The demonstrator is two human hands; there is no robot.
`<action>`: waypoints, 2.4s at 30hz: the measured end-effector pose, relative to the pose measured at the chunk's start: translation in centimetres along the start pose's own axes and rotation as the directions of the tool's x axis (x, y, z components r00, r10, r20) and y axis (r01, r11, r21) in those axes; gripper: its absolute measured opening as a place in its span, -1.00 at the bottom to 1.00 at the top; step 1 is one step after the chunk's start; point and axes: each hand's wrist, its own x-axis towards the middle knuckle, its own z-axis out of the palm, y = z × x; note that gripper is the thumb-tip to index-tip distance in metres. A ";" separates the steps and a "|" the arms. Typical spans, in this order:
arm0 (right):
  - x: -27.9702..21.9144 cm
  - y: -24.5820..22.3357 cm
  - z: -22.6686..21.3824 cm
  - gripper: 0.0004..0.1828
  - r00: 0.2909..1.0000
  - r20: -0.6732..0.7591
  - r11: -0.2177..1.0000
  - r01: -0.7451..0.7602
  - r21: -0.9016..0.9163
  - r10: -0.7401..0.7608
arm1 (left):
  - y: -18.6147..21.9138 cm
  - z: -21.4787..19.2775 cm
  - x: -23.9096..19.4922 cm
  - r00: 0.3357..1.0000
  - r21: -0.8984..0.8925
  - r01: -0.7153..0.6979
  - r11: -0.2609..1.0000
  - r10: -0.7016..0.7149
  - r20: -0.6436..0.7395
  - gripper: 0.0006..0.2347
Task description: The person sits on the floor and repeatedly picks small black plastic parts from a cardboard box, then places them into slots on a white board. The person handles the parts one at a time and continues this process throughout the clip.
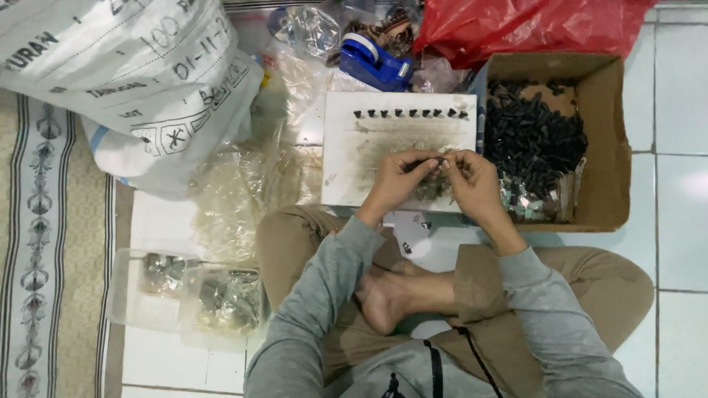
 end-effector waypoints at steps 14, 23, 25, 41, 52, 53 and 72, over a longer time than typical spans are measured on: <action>3.6 -1.2 2.4 -0.87 0.975 0.031 0.973 0.221 -0.067 -0.219 | 0.7 -1.4 0.7 0.983 -0.081 -0.007 0.997 -0.008 -0.183 -0.84; 11.3 -4.8 11.4 -0.86 0.796 0.301 0.644 0.603 -0.471 -0.525 | 2.4 -10.1 0.9 0.877 0.081 0.161 0.984 -0.105 -0.468 -0.56; 12.6 -3.0 12.9 -0.86 0.752 0.382 0.540 0.654 -0.529 -0.537 | 1.2 -10.6 1.0 0.868 0.079 0.203 0.976 -0.142 -0.475 -0.52; 15.8 3.4 14.7 -0.84 0.748 0.478 0.338 0.645 -0.685 -0.461 | -5.6 -10.2 5.3 0.860 0.074 0.351 0.933 -0.290 -0.419 -0.52; 15.4 3.5 14.6 -0.80 0.754 0.476 0.388 0.647 -0.657 -0.452 | -2.5 -10.4 4.0 0.866 -0.004 0.317 0.948 -0.291 -0.407 -0.51; 15.1 3.0 14.5 -0.75 0.757 0.472 0.399 0.645 -0.652 -0.452 | -1.3 -10.3 3.5 0.863 -0.020 0.318 0.948 -0.298 -0.408 -0.50; 1.7 0.1 -9.3 -0.85 0.823 0.283 0.433 0.514 -0.740 -0.493 | 2.7 -5.9 -1.8 0.877 0.283 -0.141 0.949 0.253 -0.409 -0.75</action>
